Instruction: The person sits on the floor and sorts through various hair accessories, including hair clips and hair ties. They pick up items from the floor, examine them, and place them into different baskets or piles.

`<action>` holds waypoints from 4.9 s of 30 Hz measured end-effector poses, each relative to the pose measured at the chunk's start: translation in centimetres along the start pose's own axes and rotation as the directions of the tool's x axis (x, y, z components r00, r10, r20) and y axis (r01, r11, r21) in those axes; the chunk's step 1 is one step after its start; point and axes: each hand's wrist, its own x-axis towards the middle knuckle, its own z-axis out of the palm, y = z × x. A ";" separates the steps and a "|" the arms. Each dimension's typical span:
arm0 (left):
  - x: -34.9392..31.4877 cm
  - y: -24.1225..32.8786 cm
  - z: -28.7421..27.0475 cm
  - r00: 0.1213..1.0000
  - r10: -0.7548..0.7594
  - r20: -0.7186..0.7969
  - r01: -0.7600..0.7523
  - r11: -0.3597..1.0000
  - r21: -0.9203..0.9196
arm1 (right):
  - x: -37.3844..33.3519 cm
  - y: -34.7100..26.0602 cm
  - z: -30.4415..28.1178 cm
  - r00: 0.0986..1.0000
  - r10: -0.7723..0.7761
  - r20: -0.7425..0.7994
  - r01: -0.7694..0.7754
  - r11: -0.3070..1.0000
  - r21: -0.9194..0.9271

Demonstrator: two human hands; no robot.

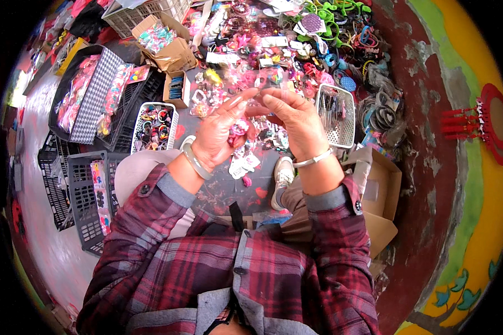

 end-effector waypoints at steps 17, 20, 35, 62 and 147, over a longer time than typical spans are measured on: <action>0.3 0.5 -1.0 0.986 -0.161 0.036 0.144 0.947 0.288 | -0.7 -4.4 -4.7 0.781 -0.150 0.607 0.564 0.587 -0.581; 0.0 0.7 -1.0 0.924 -0.371 0.086 0.325 0.886 0.332 | -0.9 -4.5 -4.7 0.796 -0.158 0.584 0.538 0.628 -0.563; 0.5 1.1 -1.2 0.977 0.025 -0.213 -0.038 0.997 -0.061 | 0.7 -1.4 -2.3 0.996 0.046 0.081 -0.029 0.980 -0.197; 0.4 0.4 -1.0 0.990 -0.124 -0.062 0.131 0.983 0.128 | 1.0 0.5 -1.5 0.977 -0.130 0.171 0.178 0.937 -0.302; -2.1 5.3 -2.5 0.975 -0.067 -0.212 0.179 0.800 0.573 | 8.0 1.3 -9.4 0.997 0.043 0.066 -0.024 0.966 -0.258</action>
